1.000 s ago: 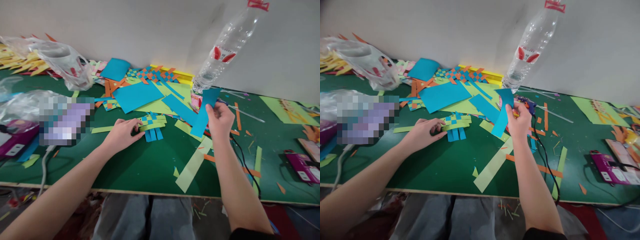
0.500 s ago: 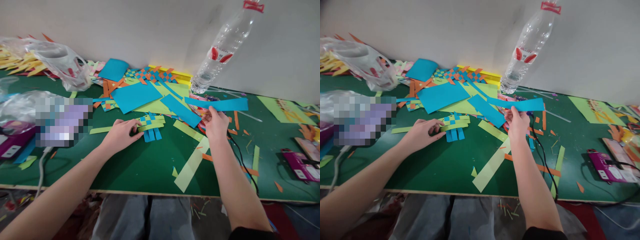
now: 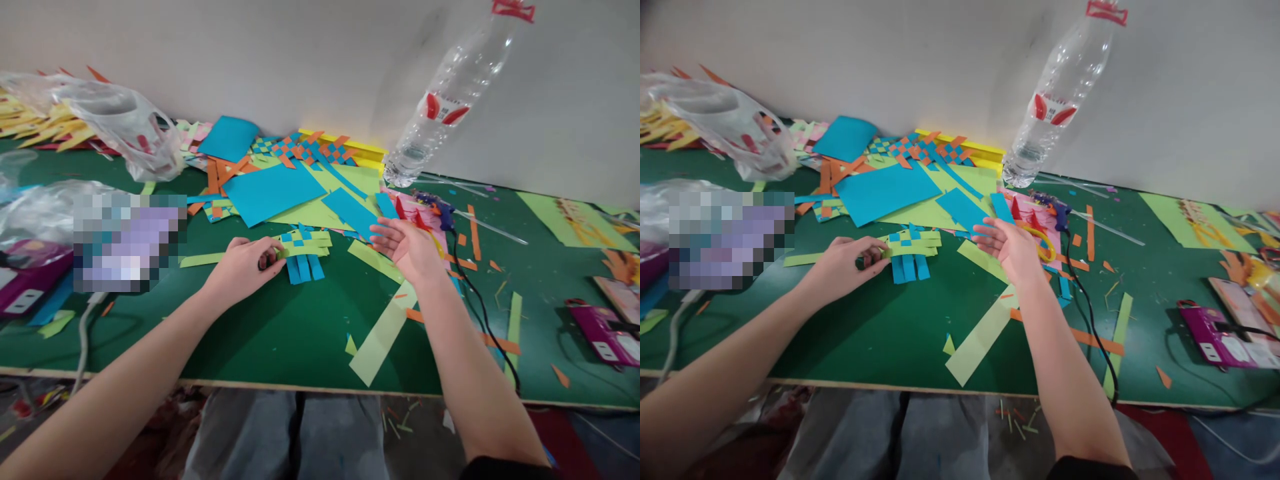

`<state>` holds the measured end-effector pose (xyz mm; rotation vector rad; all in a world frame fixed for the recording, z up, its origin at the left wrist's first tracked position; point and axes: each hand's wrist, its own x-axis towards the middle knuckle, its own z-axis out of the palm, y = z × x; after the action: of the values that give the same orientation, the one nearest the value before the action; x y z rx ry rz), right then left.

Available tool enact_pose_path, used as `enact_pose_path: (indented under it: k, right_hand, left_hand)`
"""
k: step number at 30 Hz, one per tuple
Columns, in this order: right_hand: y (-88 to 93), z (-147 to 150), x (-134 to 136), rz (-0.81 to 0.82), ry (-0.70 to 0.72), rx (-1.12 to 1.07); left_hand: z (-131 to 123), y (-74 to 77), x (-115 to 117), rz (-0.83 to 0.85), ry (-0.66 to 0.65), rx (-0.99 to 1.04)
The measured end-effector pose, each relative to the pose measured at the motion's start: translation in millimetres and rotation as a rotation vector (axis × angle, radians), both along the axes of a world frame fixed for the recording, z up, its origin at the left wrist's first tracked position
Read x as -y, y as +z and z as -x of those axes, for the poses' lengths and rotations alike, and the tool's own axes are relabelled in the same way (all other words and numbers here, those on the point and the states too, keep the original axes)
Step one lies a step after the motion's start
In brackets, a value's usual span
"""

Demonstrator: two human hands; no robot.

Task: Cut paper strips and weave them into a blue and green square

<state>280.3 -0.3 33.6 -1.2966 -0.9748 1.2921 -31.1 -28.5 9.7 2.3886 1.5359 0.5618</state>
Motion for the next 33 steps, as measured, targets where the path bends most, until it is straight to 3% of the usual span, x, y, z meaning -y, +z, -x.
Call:
enact_pose_path:
  k: [3,6,9,11,19,30,33]
  right_hand:
    - [-6.9,15,8,-0.261,0.002,0.425]
    - [-14.8,31,17,-0.541,0.238,0.994]
    - [-21.1,41,22,-0.636,0.479,1.275]
    - [-23.5,45,24,-0.633,0.556,1.338]
    - [-14.9,43,28,-0.726,0.622,1.411]
    - [-11.9,47,32,-0.785,0.742,1.439]
    - [-14.2,48,33,-0.789,0.812,1.404]
  left_hand:
    - [-1,1.9,1,0.010,-0.003,0.018]
    - [-1,2.9,2,0.001,0.000,0.019]
    - [-1,2.4,1,-0.066,0.034,-0.032]
    - [-2,0.3,0,-0.090,0.028,-0.070]
    - [-4,-14.2,-2,-0.057,-0.110,-0.148]
    - [-10,-3.1,3,-0.033,-0.251,-0.124]
    - [-9,-2.2,1,-0.055,-0.216,-0.088]
